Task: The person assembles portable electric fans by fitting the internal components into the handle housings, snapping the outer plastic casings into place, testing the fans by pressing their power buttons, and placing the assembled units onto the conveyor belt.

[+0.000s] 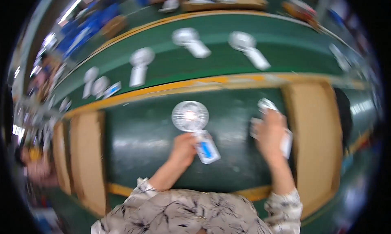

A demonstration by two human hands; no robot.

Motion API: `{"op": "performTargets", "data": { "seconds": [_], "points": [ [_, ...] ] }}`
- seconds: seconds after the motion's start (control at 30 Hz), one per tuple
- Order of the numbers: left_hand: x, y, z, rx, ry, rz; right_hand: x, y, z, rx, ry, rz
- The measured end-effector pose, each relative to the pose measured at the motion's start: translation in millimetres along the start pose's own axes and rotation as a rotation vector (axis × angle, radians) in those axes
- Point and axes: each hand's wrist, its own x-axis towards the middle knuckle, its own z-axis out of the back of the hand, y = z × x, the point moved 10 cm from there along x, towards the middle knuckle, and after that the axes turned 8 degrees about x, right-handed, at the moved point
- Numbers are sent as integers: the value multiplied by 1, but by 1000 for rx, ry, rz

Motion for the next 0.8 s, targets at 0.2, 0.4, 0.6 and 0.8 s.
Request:
{"op": "performTargets", "data": {
  "seconds": [0.2,0.4,0.6,0.8],
  "points": [
    [-3,11,-13,-27,55,117,25,-104,-28,-302,162,-113],
    [-8,10,-1,-80,33,102,41,-102,-40,-244,167,-110],
    [-6,6,-8,-41,109,92,46,-128,-47,-256,139,-89],
    [-7,8,-9,-23,142,74,43,-125,-39,-393,75,-105]
  ]
}}
